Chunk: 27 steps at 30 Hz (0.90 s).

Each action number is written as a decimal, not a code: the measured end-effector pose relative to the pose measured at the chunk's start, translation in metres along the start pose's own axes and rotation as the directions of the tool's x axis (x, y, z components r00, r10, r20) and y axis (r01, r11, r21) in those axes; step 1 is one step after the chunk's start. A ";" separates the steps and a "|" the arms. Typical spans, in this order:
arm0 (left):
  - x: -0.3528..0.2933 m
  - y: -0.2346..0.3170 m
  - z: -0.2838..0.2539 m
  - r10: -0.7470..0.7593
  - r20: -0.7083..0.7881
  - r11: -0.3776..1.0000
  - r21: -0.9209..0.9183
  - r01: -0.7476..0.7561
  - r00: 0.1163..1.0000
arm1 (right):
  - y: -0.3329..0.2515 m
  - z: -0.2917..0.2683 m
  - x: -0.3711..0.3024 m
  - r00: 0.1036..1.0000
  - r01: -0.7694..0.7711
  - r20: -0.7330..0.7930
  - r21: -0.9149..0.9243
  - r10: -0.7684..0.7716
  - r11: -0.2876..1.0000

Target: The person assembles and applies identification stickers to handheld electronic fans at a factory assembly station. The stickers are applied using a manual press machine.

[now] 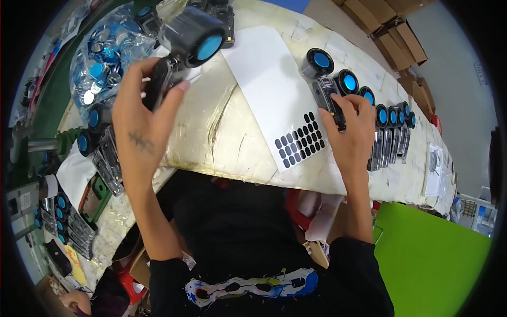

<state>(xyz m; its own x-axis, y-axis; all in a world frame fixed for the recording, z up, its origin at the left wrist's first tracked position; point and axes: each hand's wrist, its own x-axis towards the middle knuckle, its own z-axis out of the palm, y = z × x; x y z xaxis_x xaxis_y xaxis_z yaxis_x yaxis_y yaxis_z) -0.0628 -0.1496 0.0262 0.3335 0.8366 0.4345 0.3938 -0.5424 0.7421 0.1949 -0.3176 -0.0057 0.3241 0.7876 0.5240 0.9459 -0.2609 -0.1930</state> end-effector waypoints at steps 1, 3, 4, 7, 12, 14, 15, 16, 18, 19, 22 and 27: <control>-0.009 0.006 0.003 -0.138 0.055 0.974 -0.172 0.146 0.989 | 0.002 0.001 -0.001 1.000 0.004 0.004 -0.004 -0.004 1.000; -0.026 0.015 0.012 -0.238 0.141 0.861 -0.426 0.276 0.961 | 0.005 0.002 -0.002 0.997 0.012 0.071 -0.021 -0.011 1.000; -0.033 0.019 0.015 -0.253 0.181 0.822 -0.477 0.309 0.950 | 0.003 0.001 -0.003 0.997 0.044 0.071 -0.051 -0.041 0.998; -0.053 0.018 0.028 -0.276 0.238 0.695 -0.620 0.364 0.931 | -0.003 0.002 0.003 0.989 0.125 0.084 -0.032 -0.122 0.992; -0.073 0.021 0.040 -0.317 0.449 0.349 -0.764 0.543 0.835 | 0.001 -0.003 0.017 0.901 0.359 0.246 0.042 -0.358 0.932; -0.081 0.021 0.046 -0.309 0.498 0.242 -0.783 0.573 0.811 | 0.004 -0.006 0.023 0.840 0.411 0.354 0.080 -0.411 0.908; -0.084 0.024 0.049 -0.309 0.518 0.181 -0.791 0.584 0.797 | 0.006 -0.006 0.026 0.839 0.412 0.356 0.080 -0.412 0.908; -0.086 0.026 0.052 -0.321 0.534 0.142 -0.790 0.597 0.782 | 0.008 -0.005 0.029 0.818 0.430 0.373 0.110 -0.438 0.896; -0.092 0.030 0.060 -0.307 0.569 0.041 -0.793 0.608 0.763 | 0.011 -0.004 0.033 0.795 0.448 0.389 0.141 -0.465 0.883; -0.092 0.034 0.062 -0.309 0.586 0.032 -0.781 0.624 0.749 | 0.012 -0.004 0.034 0.789 0.445 0.394 0.165 -0.472 0.880; -0.093 0.036 0.067 -0.281 0.611 0.035 -0.764 0.644 0.740 | 0.012 -0.004 0.038 0.778 0.435 0.404 0.206 -0.481 0.876; -0.096 0.037 0.067 -0.288 0.614 0.032 -0.761 0.648 0.735 | 0.014 -0.004 0.039 0.756 0.415 0.445 0.240 -0.479 0.878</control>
<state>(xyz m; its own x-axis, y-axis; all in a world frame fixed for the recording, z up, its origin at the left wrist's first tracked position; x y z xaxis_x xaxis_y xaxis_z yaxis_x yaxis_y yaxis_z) -0.0231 -0.2554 -0.0218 0.6574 0.7243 -0.2076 -0.4230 0.5828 0.6939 0.2206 -0.2928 0.0160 -0.2151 0.9692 0.1198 0.9610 0.2319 -0.1508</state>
